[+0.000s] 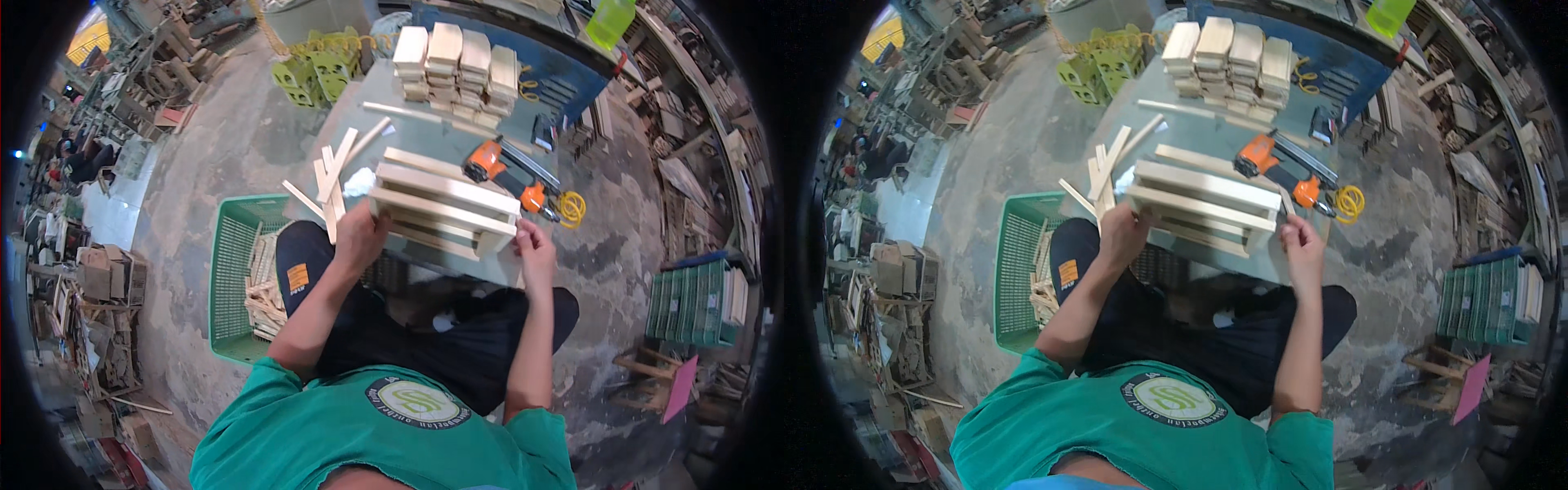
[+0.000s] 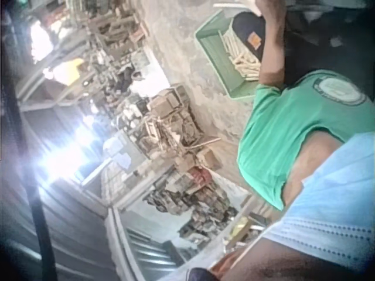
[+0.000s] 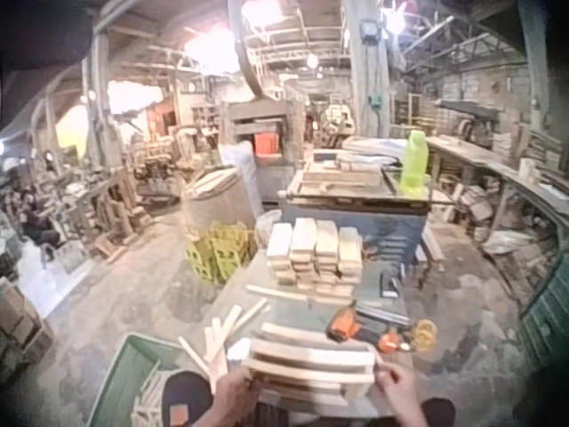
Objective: Assembling small wooden boxes using a pneumatic nail gun in a workshop environment.
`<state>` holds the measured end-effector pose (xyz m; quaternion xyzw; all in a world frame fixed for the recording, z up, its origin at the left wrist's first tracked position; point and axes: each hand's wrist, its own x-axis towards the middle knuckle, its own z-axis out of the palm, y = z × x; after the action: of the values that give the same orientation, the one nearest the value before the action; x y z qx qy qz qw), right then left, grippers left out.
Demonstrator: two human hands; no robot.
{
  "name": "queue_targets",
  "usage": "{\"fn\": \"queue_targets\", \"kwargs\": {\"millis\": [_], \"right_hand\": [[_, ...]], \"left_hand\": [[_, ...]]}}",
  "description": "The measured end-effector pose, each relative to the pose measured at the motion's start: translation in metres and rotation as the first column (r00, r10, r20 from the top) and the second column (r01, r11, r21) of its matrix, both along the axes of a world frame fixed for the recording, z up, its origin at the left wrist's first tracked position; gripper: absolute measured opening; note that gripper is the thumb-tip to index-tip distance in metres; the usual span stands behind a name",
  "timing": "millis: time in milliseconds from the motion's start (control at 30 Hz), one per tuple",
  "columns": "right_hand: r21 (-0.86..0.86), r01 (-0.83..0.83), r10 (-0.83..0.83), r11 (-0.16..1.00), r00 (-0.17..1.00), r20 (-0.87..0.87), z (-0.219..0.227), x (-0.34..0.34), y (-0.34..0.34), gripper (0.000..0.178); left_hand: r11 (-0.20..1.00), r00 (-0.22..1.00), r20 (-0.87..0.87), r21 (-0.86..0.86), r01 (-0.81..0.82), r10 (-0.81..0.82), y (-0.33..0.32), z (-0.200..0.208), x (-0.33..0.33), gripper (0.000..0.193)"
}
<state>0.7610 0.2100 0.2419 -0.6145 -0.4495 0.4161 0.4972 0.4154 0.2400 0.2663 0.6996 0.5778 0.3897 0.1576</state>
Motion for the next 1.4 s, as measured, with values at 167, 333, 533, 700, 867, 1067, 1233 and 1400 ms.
{"fn": "queue_targets", "kwargs": {"millis": [167, 333, 533, 700, 867, 1067, 1233, 1400], "right_hand": [[-0.087, 0.031, -0.050, 0.996, 0.971, -0.234, 0.006, -0.048, -0.075, 0.035], [0.050, 0.014, 0.002, 0.999, 0.949, -0.316, 0.035, -0.089, -0.069, 0.065], [0.178, 0.219, -0.192, 0.959, 0.969, -0.156, 0.081, -0.073, -0.038, 0.037], [0.307, -0.026, -0.108, 0.951, 0.906, 0.409, 0.144, -0.064, -0.006, 0.028], [0.256, -0.275, -0.075, 0.927, 0.531, 0.844, 0.145, -0.071, 0.034, 0.042], [-0.079, -0.328, 0.156, 0.941, 0.215, 0.964, 0.142, -0.088, 0.055, 0.048], [-0.097, -0.375, 0.224, 0.922, 0.311, 0.924, 0.136, -0.097, 0.063, 0.050], [-0.078, -0.385, 0.211, 0.919, 0.317, 0.924, 0.129, -0.097, 0.065, 0.045]], "left_hand": [[0.997, 0.997, -0.006, 0.032, -0.073, 0.073, 0.007, 0.010, -0.001, 0.028], [0.926, 0.756, 0.633, -0.365, 0.098, 0.169, -0.014, 0.029, 0.030, 0.030], [0.668, 0.182, 0.904, -0.410, 0.620, 0.386, -0.053, 0.031, 0.088, 0.036], [0.216, 0.532, 0.842, -0.538, 0.815, 0.091, -0.074, 0.019, 0.093, 0.047], [0.280, 0.599, 0.792, -0.552, 0.785, -0.116, -0.099, -0.013, 0.060, 0.040], [0.642, 0.750, 0.656, -0.541, 0.543, -0.081, -0.103, -0.012, -0.018, 0.020], [0.853, 0.840, 0.541, -0.454, 0.259, 0.032, -0.085, -0.011, -0.070, 0.019], [0.925, 0.982, 0.186, -0.376, 0.053, 0.019, -0.032, 0.021, -0.075, 0.015]]}}
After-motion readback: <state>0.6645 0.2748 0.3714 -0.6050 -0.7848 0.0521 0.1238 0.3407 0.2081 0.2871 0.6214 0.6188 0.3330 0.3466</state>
